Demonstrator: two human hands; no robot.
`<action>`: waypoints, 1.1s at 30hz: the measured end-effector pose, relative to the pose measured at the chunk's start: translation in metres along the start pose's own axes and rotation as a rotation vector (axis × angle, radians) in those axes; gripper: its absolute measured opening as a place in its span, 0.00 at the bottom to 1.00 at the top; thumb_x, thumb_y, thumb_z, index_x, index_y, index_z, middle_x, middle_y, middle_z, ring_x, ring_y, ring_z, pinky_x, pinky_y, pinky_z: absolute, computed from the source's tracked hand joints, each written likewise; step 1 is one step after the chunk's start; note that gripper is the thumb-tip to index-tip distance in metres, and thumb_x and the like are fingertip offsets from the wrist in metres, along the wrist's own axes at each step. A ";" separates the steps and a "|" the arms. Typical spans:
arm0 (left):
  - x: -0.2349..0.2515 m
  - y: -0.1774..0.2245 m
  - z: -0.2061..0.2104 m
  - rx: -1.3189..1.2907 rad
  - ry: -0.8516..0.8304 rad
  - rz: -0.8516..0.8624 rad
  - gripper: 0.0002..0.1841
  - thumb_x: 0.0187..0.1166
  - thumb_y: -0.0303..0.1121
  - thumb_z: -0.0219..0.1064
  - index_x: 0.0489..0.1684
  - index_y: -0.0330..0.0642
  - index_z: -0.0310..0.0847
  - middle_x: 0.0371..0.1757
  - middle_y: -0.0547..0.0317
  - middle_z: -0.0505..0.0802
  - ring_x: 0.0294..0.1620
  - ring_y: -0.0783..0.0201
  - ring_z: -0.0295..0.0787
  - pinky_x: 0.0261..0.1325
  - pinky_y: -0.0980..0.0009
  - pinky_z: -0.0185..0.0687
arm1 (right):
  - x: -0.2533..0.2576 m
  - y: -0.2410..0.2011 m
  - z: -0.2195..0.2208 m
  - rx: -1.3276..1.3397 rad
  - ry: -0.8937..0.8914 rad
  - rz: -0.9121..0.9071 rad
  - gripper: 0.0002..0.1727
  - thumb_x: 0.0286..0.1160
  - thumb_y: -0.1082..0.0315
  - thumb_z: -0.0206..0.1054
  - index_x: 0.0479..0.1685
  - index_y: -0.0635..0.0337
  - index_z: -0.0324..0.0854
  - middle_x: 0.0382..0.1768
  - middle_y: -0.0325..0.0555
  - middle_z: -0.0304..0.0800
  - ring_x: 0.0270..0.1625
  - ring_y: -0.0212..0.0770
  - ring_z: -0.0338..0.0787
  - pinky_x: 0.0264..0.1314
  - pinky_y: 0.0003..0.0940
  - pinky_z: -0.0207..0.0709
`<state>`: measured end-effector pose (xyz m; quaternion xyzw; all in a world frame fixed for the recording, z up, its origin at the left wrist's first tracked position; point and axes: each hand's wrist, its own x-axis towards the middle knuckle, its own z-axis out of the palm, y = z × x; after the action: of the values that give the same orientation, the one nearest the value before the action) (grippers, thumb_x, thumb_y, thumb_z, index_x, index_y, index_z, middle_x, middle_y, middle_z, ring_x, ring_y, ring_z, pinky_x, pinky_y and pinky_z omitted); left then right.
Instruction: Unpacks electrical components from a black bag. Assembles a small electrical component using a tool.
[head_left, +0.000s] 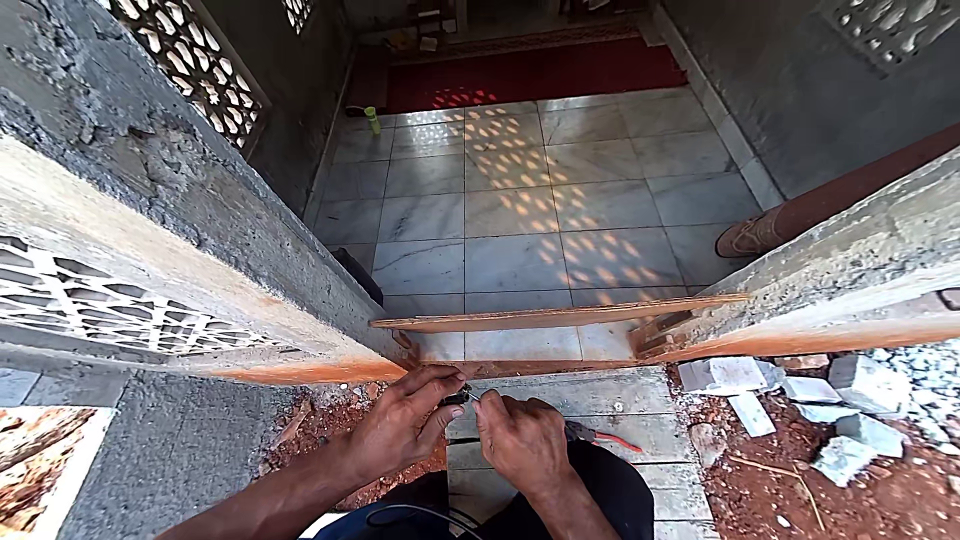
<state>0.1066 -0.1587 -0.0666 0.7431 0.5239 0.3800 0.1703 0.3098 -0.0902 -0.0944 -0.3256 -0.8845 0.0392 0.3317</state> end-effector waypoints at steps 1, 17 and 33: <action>0.000 0.002 -0.001 0.004 0.000 -0.024 0.18 0.85 0.36 0.68 0.64 0.32 0.84 0.65 0.44 0.90 0.70 0.59 0.87 0.74 0.66 0.84 | 0.002 0.001 0.000 -0.016 -0.002 -0.013 0.21 0.88 0.57 0.51 0.24 0.53 0.79 0.08 0.38 0.71 0.11 0.40 0.76 0.14 0.35 0.66; 0.034 0.045 -0.008 0.039 -0.216 -0.502 0.19 0.85 0.50 0.62 0.58 0.47 0.86 0.41 0.66 0.94 0.37 0.76 0.90 0.44 0.75 0.87 | 0.021 0.031 -0.028 -0.294 -0.147 -0.261 0.20 0.89 0.58 0.52 0.28 0.55 0.78 0.08 0.42 0.68 0.11 0.44 0.74 0.16 0.38 0.65; 0.098 0.044 -0.017 -0.479 -0.925 -1.071 0.17 0.93 0.44 0.56 0.47 0.38 0.80 0.36 0.55 0.95 0.25 0.67 0.91 0.29 0.74 0.86 | 0.018 0.047 -0.061 -0.273 -0.409 -0.626 0.15 0.84 0.70 0.50 0.30 0.58 0.79 0.10 0.42 0.70 0.12 0.44 0.75 0.15 0.36 0.64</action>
<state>0.1384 -0.0898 0.0114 0.4130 0.5917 -0.0024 0.6923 0.3632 -0.0514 -0.0501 -0.0670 -0.9859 -0.1178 0.0985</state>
